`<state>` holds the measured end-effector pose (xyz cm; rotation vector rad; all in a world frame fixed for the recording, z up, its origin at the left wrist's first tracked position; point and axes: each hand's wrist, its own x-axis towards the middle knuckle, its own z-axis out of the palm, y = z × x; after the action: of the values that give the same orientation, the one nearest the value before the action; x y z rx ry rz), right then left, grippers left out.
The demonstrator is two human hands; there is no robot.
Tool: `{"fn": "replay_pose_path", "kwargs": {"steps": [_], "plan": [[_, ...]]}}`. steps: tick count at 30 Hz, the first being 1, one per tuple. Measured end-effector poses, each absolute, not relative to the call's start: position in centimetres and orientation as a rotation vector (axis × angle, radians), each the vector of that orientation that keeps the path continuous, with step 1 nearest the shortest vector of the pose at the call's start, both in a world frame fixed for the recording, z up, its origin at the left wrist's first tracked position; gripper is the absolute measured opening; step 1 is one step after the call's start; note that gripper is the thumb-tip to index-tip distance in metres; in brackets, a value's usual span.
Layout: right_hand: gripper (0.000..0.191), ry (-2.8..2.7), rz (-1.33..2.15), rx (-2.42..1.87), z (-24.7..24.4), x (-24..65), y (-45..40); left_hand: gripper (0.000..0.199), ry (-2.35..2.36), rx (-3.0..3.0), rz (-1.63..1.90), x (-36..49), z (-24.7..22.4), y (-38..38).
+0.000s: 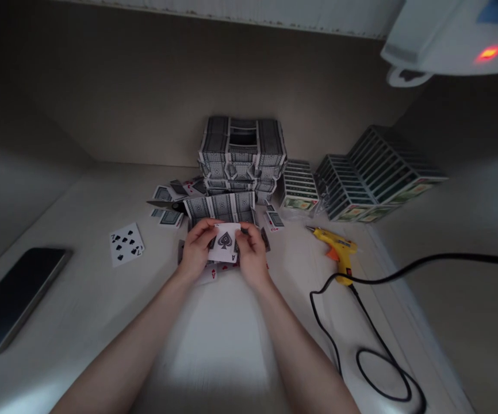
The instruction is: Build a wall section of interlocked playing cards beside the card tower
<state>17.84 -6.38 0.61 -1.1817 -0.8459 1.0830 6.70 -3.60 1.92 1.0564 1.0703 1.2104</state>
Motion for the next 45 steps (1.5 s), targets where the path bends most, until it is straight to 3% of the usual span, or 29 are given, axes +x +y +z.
{"fn": "replay_pose_path", "kwargs": {"steps": [13, 35, 41, 45], "plan": [[0.014, -0.824, 1.141, -1.172, -0.6, 18.2, -5.9, 0.013, 1.091, 1.103, 1.234, 6.9, 1.8, -3.6], [0.010, -0.506, 1.413, -1.028, 1.5, 17.6, -6.1, 0.012, 1.109, 1.248, 1.309, 6.6, 1.6, -3.9], [0.022, -0.442, 1.616, -0.840, 1.9, 18.1, -6.2, 0.012, 1.094, 1.345, 1.353, 6.6, 1.7, -4.3], [0.027, -0.346, 1.738, -0.967, 2.0, 18.0, -6.1, 0.016, 1.098, 1.478, 1.380, 6.3, 1.6, -4.6]]}}
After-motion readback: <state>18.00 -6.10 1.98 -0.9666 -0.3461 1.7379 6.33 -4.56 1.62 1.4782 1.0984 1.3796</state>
